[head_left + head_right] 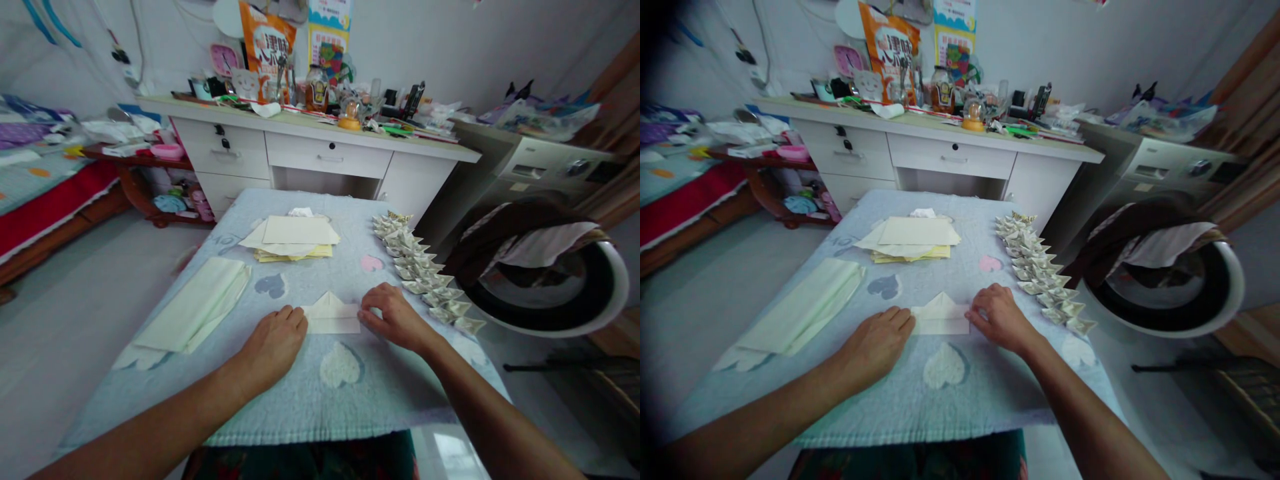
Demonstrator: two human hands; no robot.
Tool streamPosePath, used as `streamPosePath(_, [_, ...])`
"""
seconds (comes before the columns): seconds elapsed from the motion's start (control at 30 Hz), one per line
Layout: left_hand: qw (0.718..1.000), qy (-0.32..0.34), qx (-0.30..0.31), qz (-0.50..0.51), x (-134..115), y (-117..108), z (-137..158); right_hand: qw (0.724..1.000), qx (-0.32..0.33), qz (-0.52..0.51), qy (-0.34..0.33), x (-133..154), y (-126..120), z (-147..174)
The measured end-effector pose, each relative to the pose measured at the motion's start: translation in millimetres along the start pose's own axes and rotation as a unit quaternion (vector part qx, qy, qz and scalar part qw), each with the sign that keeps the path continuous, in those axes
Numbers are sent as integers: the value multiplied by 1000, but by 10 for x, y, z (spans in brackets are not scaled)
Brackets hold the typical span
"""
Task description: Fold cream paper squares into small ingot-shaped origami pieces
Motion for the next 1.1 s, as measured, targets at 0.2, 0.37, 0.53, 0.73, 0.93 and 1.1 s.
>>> streamPosePath(0.2, [996,-18,7,82,160,-70,-212,993,7,58,107,-20,388,-298])
streamPosePath(0.37, [991,-55,14,125,264,-10,-358,990,-4,5,139,-104,543,-291])
streamPosePath(0.53, [959,-89,-79,256,355,-31,-516,987,-56,-109,100,-61,481,-315])
streamPosePath(0.73, [855,-177,-48,485,479,207,-572,924,-132,-335,133,-121,451,-352])
streamPosePath(0.93, [640,-277,-106,709,600,279,-526,832,-201,-487,173,-268,472,-348])
streamPosePath(1.1, [562,-293,-101,767,467,280,-516,833,-166,-502,163,-172,592,-370])
Point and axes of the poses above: each hand's wrist, its own z-axis away from the middle knuckle, its own y-axis out of the palm, x = y × z, the point moved 8 cm from there along -z, towards the middle knuckle, and after that the axes turned 11 degrees about -x, right-handed, at the moved point
